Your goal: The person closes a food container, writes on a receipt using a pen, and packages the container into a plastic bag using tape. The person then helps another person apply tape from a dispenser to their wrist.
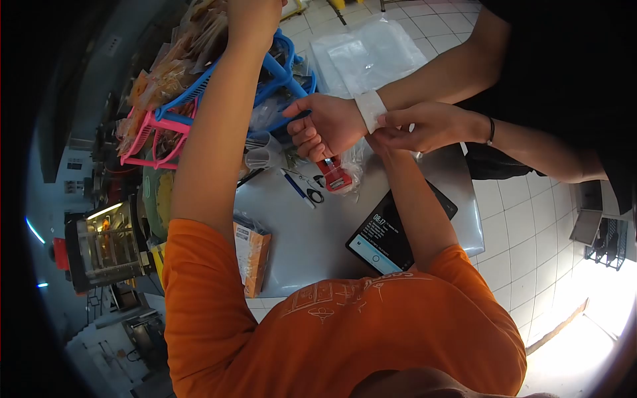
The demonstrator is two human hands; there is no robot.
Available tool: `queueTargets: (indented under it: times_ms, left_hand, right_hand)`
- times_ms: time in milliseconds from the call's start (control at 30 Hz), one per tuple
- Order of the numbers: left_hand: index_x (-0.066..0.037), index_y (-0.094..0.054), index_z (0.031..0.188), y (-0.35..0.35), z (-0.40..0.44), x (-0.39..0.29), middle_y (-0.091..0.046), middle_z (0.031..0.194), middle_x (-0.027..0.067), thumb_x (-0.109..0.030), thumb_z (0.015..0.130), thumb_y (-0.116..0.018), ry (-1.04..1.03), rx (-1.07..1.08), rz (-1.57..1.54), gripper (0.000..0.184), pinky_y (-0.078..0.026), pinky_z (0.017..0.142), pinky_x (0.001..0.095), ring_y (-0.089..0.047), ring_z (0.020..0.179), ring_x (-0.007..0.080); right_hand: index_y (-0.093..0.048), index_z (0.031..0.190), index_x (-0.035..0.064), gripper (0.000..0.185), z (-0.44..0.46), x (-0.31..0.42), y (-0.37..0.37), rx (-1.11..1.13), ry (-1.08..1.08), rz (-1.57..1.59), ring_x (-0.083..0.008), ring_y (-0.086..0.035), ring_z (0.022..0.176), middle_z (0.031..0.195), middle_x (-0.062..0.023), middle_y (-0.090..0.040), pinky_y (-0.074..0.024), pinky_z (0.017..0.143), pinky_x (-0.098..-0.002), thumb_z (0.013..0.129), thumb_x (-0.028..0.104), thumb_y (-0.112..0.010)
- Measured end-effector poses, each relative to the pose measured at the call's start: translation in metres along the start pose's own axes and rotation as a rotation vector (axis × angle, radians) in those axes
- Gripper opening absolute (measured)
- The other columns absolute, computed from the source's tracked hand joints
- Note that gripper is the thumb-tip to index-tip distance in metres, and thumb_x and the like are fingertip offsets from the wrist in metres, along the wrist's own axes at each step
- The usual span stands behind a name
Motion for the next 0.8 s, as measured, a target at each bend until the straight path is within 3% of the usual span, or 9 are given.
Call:
queueTargets:
  times_ms: [67,133,267,367,500,533,633,733,800]
  left_hand:
    - [-0.002,-0.061,0.100,-0.004,0.001,-0.008,-0.060,0.083,0.0021,-0.026,0.090,-0.061,-0.016,0.027,0.116,0.025,-0.045,0.060,0.0243,-0.058,0.072,0.0122]
    - [-0.001,-0.062,0.100,-0.009,-0.001,-0.012,-0.061,0.082,0.0028,-0.024,0.090,-0.062,-0.038,0.039,0.213,0.026,-0.046,0.061,0.0248,-0.058,0.072,0.0126]
    - [0.000,-0.062,0.101,-0.015,-0.005,0.002,-0.062,0.083,0.0051,-0.025,0.089,-0.063,-0.027,0.047,0.298,0.028,-0.048,0.062,0.0259,-0.060,0.073,0.0135]
    - [-0.001,-0.062,0.104,-0.017,-0.009,0.032,-0.063,0.084,0.0071,-0.028,0.089,-0.062,0.059,0.067,0.371,0.031,-0.048,0.062,0.0270,-0.061,0.072,0.0147]
    - [-0.006,-0.066,0.097,-0.011,-0.014,0.116,-0.064,0.084,-0.0005,-0.025,0.087,-0.066,0.035,0.147,0.338,0.022,-0.045,0.058,0.0217,-0.058,0.070,0.0087]
    - [-0.005,-0.066,0.097,-0.013,-0.018,0.136,-0.065,0.084,0.0001,-0.025,0.086,-0.067,0.117,0.141,0.286,0.023,-0.044,0.056,0.0212,-0.059,0.070,0.0090]
    - [-0.004,-0.066,0.096,-0.024,-0.038,0.179,-0.065,0.082,0.0006,-0.026,0.085,-0.068,0.269,0.160,0.276,0.024,-0.044,0.054,0.0216,-0.059,0.068,0.0087]
    - [-0.004,-0.067,0.091,-0.035,-0.067,0.210,-0.064,0.073,0.0008,-0.029,0.083,-0.069,0.347,0.238,0.314,0.027,-0.042,0.049,0.0211,-0.057,0.061,0.0077]
    - [-0.004,-0.068,0.089,-0.040,-0.090,0.228,-0.064,0.072,0.0017,-0.030,0.082,-0.070,0.386,0.300,0.307,0.027,-0.042,0.050,0.0218,-0.058,0.061,0.0082]
  right_hand:
    - [-0.051,0.109,0.0014,0.027,0.003,-0.005,-0.018,-0.002,-0.031,0.000,-0.0133,-0.056,0.094,0.109,-0.0101,-0.054,-0.0472,0.080,-0.0246,0.087,0.015,-0.059]
    - [-0.052,0.106,0.0020,0.024,0.006,-0.012,-0.034,0.056,0.166,-0.210,-0.0124,-0.054,0.089,0.104,-0.0088,-0.053,-0.0458,0.075,-0.0247,0.088,0.017,-0.058]
    - [-0.053,0.101,0.0032,0.019,-0.010,-0.022,-0.062,0.198,0.459,-0.957,-0.0106,-0.051,0.077,0.094,-0.0062,-0.053,-0.0429,0.066,-0.0249,0.090,0.019,-0.055]
    - [-0.054,0.096,0.0041,0.017,-0.025,-0.031,-0.064,0.218,0.449,-1.305,-0.0093,-0.048,0.069,0.087,-0.0043,-0.052,-0.0407,0.060,-0.0250,0.091,0.021,-0.054]
    - [-0.055,0.091,0.0053,0.018,-0.056,-0.035,-0.025,0.014,0.365,-1.284,-0.0075,-0.045,0.057,0.077,-0.0017,-0.052,-0.0378,0.051,-0.0252,0.093,0.023,-0.051]
    - [-0.055,0.089,0.0056,0.019,-0.071,-0.040,-0.015,-0.032,0.326,-1.237,-0.0070,-0.044,0.055,0.074,-0.0011,-0.052,-0.0371,0.049,-0.0252,0.093,0.024,-0.050]
    - [-0.057,0.099,0.0045,0.017,-0.125,-0.058,-0.029,0.120,0.062,-0.950,-0.0096,-0.049,0.059,0.077,-0.0004,-0.054,-0.0391,0.055,-0.0258,0.090,0.019,-0.058]
    - [-0.057,0.098,0.0047,0.017,-0.145,-0.054,-0.009,-0.011,0.075,-0.883,-0.0091,-0.047,0.058,0.077,-0.0003,-0.053,-0.0379,0.053,-0.0233,0.088,0.019,-0.061]
    - [-0.054,0.105,0.0031,0.028,-0.148,-0.037,-0.006,-0.121,0.179,-0.924,-0.0095,-0.052,0.065,0.085,-0.0013,-0.055,-0.0404,0.055,-0.0226,0.087,0.021,-0.065]
Point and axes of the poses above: each hand's wrist, its own z-axis towards the middle knuckle, its own y-axis out of the back of the hand, x = y × z, the point moved 5 cm from there along z, towards the middle knuckle
